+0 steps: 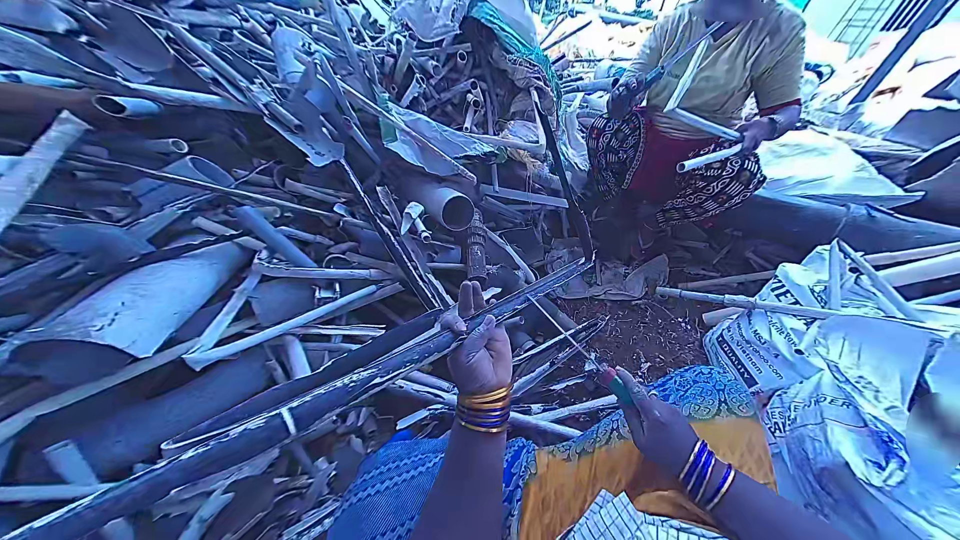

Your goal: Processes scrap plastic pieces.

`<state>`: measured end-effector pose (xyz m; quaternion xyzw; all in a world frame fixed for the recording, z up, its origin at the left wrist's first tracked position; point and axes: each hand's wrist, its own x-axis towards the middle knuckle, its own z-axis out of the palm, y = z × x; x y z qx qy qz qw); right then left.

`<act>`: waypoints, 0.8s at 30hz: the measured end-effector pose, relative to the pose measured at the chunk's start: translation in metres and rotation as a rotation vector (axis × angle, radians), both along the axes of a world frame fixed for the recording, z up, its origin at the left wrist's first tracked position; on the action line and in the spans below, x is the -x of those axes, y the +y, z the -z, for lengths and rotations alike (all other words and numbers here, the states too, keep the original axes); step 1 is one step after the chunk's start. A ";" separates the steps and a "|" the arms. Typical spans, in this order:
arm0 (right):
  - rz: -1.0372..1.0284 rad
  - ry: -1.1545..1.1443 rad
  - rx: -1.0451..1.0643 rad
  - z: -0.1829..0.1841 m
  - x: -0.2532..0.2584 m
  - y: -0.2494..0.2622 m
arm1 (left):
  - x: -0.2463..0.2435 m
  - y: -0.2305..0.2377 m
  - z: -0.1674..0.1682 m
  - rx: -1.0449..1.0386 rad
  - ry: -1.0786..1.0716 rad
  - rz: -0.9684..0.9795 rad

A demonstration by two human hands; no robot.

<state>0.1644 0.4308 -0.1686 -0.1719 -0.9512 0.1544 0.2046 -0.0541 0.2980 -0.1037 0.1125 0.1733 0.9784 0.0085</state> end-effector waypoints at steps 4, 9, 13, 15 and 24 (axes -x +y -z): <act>-0.004 -0.053 0.079 -0.008 -0.001 0.001 | -0.001 0.002 0.000 -0.012 -0.030 -0.018; 0.108 -0.174 0.198 -0.006 0.000 0.021 | -0.004 -0.002 -0.001 0.004 -0.040 0.048; 0.153 -0.371 0.316 -0.023 0.003 0.030 | 0.001 -0.002 0.000 0.019 -0.007 0.040; 0.031 -0.208 0.198 -0.017 -0.004 0.015 | 0.002 -0.003 0.001 0.042 -0.022 0.046; 0.313 -0.615 0.322 -0.034 0.007 0.076 | -0.003 -0.013 -0.010 0.204 0.024 0.127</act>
